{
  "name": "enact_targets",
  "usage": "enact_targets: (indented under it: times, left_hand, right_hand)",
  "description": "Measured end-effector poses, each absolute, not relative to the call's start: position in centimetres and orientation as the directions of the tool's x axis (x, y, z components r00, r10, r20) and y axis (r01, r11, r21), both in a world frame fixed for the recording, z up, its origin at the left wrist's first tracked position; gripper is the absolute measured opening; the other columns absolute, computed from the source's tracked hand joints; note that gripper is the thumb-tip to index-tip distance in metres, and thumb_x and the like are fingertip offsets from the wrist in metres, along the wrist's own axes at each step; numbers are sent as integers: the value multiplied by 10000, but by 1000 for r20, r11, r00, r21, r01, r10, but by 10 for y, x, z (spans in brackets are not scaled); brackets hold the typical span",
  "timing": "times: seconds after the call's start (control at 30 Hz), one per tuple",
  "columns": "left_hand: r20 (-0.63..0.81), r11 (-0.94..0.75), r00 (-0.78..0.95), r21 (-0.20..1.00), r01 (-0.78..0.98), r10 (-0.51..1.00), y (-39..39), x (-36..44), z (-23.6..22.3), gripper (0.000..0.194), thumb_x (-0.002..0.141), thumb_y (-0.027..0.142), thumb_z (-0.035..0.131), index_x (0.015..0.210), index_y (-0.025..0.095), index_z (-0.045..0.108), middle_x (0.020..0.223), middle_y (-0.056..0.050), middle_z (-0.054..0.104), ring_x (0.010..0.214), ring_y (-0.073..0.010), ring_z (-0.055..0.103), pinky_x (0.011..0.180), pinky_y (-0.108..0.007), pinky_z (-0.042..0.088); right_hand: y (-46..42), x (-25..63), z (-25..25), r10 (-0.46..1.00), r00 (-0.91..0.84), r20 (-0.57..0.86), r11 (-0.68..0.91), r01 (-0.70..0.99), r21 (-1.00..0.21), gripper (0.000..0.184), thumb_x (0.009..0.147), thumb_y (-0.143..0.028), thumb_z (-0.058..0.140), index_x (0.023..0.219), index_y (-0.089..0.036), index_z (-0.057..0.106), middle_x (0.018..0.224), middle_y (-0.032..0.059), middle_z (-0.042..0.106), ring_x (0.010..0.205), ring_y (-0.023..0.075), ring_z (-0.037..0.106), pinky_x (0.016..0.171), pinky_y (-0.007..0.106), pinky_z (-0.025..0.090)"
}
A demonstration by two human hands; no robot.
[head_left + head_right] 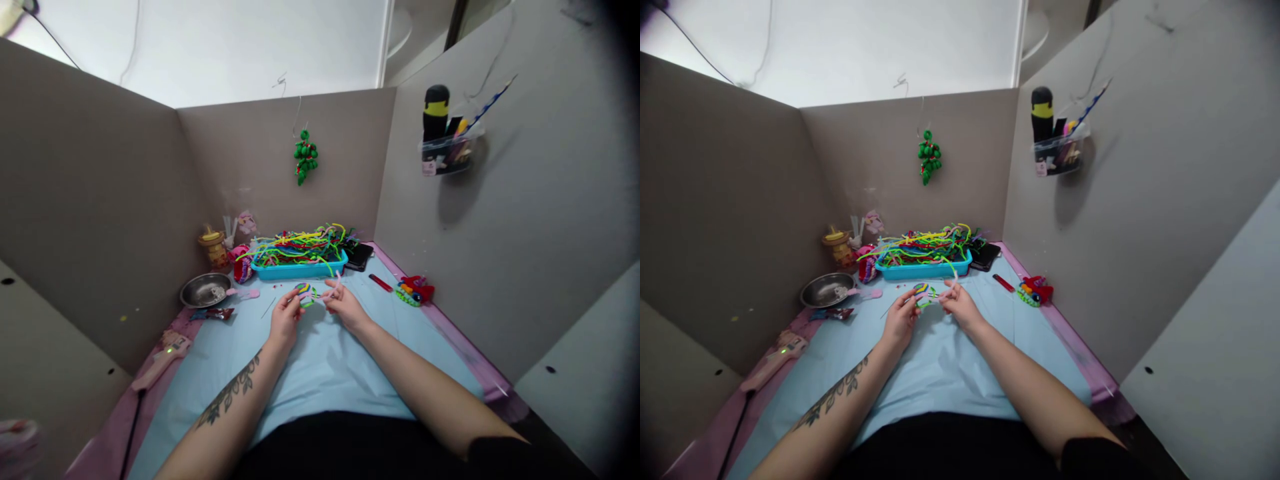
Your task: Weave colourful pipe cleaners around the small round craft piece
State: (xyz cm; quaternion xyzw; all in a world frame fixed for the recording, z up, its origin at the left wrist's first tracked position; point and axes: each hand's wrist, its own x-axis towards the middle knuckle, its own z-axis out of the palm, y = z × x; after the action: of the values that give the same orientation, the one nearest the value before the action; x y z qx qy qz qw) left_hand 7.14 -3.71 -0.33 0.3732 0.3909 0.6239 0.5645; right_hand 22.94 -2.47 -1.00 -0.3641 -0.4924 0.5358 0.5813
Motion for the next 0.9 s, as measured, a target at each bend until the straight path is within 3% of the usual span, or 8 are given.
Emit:
enact_targets:
  times: [0.2,0.37,0.63,0.77,0.9]
  left_hand:
    - [84,-77,5,928,-364,996,-44,78,-1,404,597,322,760,943,138,661,627,-4,631,466,-71,523,436,-183,342]
    - [125,-106,39,940,-325,991,-48,80,0,369,598,322,761,901,136,663,607,5,626,429,-52,472,430,-182,326]
    - [170,-141,78,946,-293,982,-49,81,1,332,612,314,748,881,144,652,629,4,627,430,-60,466,444,-201,346]
    - [193,-170,57,947,-273,980,-52,81,5,343,617,304,746,906,151,643,622,11,618,465,-82,515,450,-200,332]
    - [203,-192,13,946,-262,979,-51,79,7,361,594,290,763,906,156,640,643,8,629,483,-83,510,459,-204,330]
  right_hand:
    - [-29,225,-11,966,13,259,258,-144,-955,220,607,-331,742,752,-189,656,750,6,632,684,160,536,680,294,411]
    - [-30,222,-12,968,17,252,251,-167,-953,262,646,-427,706,626,-185,608,653,-15,583,647,155,507,636,277,400]
    - [-30,222,-8,968,-43,249,229,-264,-937,308,636,-457,701,573,-168,615,1025,65,602,874,198,558,731,295,427]
    - [-32,223,-6,962,-24,271,255,-269,-929,272,637,-430,715,595,-175,632,1006,58,602,995,217,525,848,316,394]
    - [-34,221,-5,962,-26,273,257,-268,-929,265,606,-413,746,604,-174,631,910,42,616,898,202,545,809,309,397]
